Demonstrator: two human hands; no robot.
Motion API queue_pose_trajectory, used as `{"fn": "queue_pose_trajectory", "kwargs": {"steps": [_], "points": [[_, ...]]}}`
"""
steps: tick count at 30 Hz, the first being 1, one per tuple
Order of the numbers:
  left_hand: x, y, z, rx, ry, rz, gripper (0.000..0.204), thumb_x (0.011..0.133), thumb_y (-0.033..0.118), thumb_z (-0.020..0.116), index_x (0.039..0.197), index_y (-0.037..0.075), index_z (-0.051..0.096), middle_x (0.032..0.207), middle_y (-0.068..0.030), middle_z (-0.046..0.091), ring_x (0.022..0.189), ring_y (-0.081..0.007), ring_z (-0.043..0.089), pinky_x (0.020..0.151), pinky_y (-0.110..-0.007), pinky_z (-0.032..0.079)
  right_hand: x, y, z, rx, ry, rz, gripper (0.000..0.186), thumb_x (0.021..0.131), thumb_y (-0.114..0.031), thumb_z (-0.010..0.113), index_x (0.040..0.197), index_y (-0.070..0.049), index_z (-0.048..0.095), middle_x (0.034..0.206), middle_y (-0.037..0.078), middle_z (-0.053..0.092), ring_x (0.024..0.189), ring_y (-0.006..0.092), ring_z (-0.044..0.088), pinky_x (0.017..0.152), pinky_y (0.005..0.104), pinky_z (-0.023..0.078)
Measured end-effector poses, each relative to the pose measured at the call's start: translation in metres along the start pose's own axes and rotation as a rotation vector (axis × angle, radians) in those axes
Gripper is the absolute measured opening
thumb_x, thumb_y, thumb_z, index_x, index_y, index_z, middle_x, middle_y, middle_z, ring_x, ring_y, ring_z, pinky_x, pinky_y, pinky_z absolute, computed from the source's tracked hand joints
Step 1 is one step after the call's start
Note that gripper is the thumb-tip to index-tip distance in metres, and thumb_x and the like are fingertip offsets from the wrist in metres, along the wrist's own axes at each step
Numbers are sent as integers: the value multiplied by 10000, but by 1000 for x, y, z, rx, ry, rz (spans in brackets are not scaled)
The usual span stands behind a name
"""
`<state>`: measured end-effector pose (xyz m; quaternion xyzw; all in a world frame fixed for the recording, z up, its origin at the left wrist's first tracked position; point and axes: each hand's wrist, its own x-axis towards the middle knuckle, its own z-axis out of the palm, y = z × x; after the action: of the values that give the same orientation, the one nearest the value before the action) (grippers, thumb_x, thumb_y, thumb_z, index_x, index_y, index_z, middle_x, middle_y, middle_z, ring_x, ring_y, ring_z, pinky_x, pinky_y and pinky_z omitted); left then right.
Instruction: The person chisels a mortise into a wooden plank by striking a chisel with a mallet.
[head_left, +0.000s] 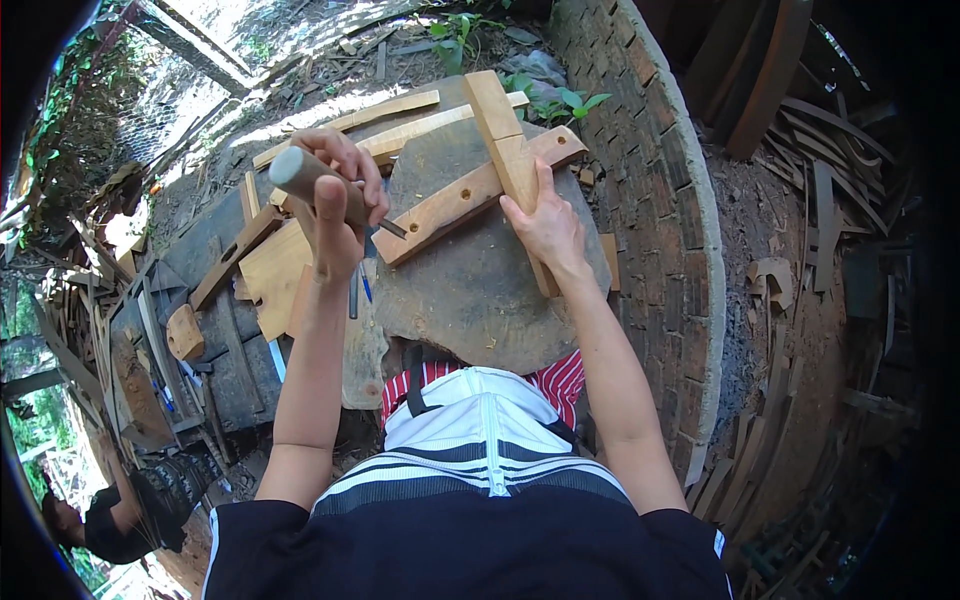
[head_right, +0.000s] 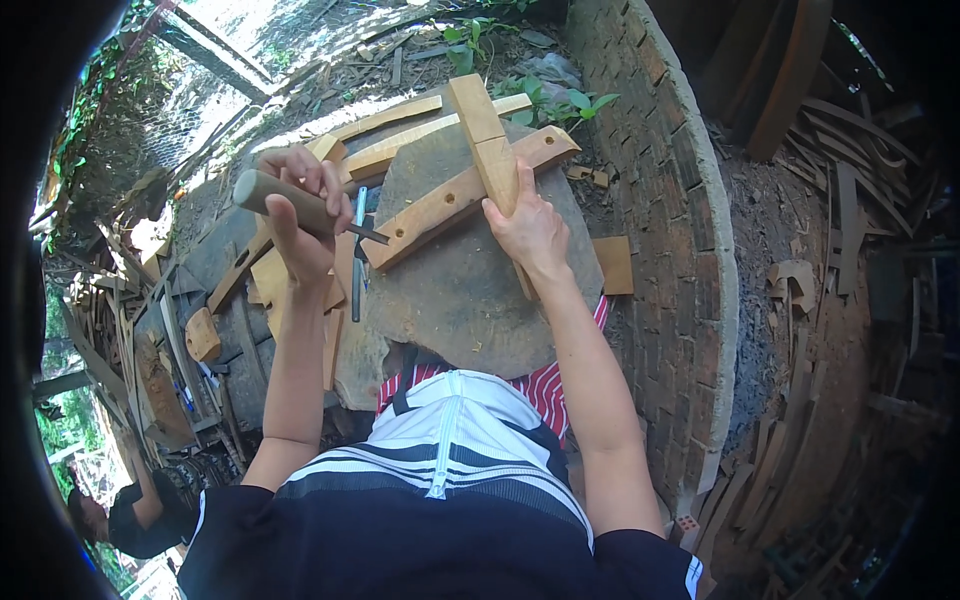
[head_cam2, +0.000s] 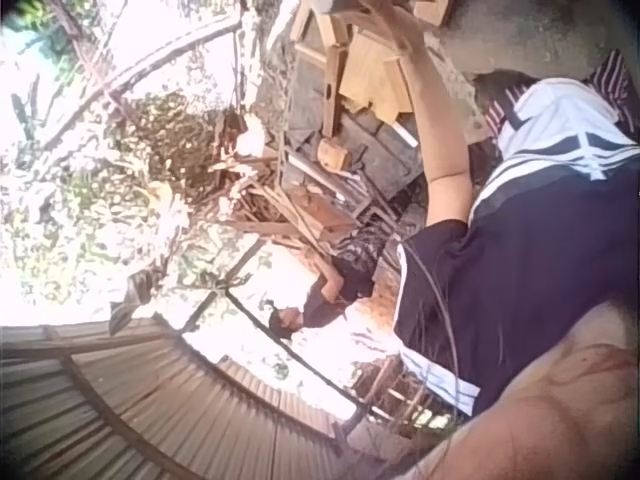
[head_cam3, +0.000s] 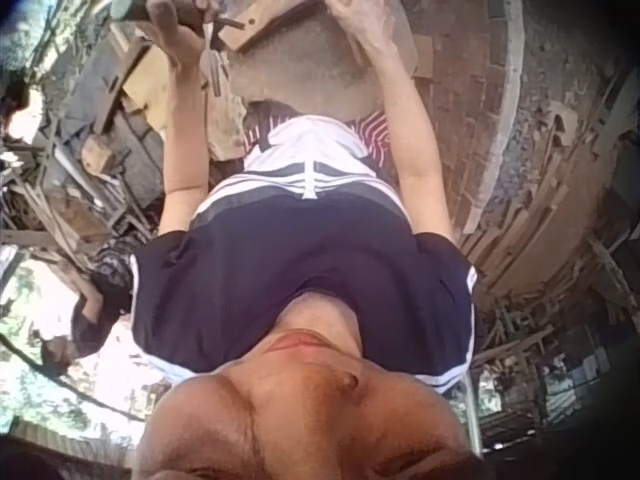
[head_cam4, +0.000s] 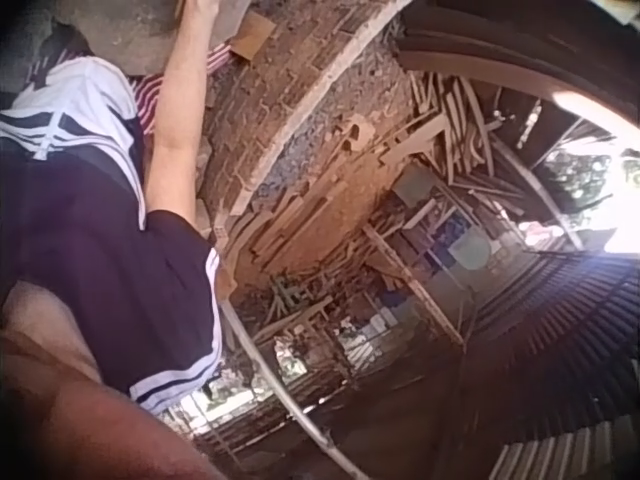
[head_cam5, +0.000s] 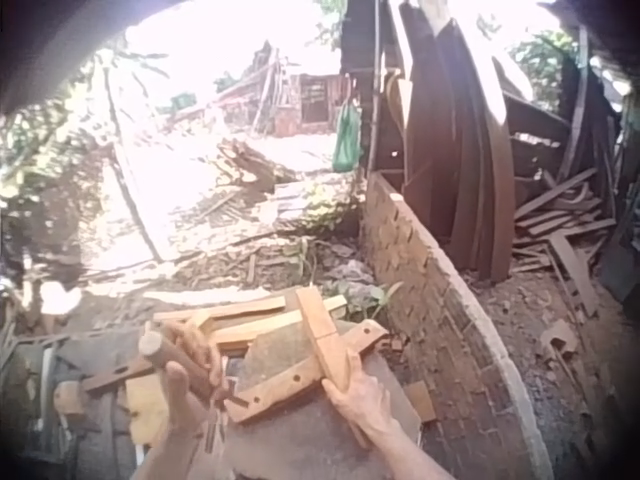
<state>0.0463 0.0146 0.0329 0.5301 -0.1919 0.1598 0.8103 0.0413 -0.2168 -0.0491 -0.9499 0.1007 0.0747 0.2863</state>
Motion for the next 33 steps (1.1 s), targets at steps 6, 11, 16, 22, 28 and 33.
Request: {"fn": "queue_pose_trajectory", "kwargs": {"steps": [6, 11, 16, 22, 28, 33], "points": [[4, -17, -1, 145, 163, 226, 489, 921, 517, 598, 962, 57, 436, 657, -34, 486, 436, -126, 507, 370, -265, 446, 2, 4, 0, 20, 2, -11, 801, 835, -520, 630, 1469, -213, 249, 1028, 292, 667, 985, 480, 634, 859, 534, 498], [-2, -24, 1, 274, 203, 185, 488, 968, 525, 506, 979, 38, 478, 652, -59, 518, 434, -134, 483, 411, -284, 449, -1, 3, 3, -4, 42, -25, 772, 832, -457, 634, 1459, -227, 246, 975, 275, 679, 947, 470, 651, 816, 546, 507], [1, -26, 2, 145, 236, 15, 548, 977, 580, 448, 941, 36, 499, 601, -18, 463, 435, -92, 430, 417, -226, 350, 0, 6, 4, -3, 48, -28, 774, 833, -462, 634, 1458, -220, 247, 972, 275, 679, 935, 474, 652, 805, 544, 510], [1, -35, -11, 108, 82, 42, 520, 983, 563, 449, 918, 48, 472, 587, -30, 436, 398, -89, 369, 373, -235, 312, 0, 3, 5, -27, 42, -29, 770, 837, -466, 631, 1457, -216, 248, 970, 276, 680, 933, 471, 654, 802, 542, 512], [-8, -38, -5, 141, 58, 1, 358, 908, 312, 708, 757, 40, 531, 574, 10, 493, 477, -64, 476, 436, -216, 367, 1, 5, 7, -17, 49, -52, 764, 843, -466, 628, 1457, -217, 247, 972, 274, 680, 931, 479, 651, 802, 547, 511], [-14, -44, 7, 368, 126, -6, 199, 823, 109, 702, 697, 50, 560, 593, 22, 546, 556, -49, 496, 536, -225, 412, -4, 3, 5, -6, 62, -41, 772, 840, -458, 635, 1465, -208, 257, 1005, 278, 677, 969, 476, 643, 839, 533, 509]]}}
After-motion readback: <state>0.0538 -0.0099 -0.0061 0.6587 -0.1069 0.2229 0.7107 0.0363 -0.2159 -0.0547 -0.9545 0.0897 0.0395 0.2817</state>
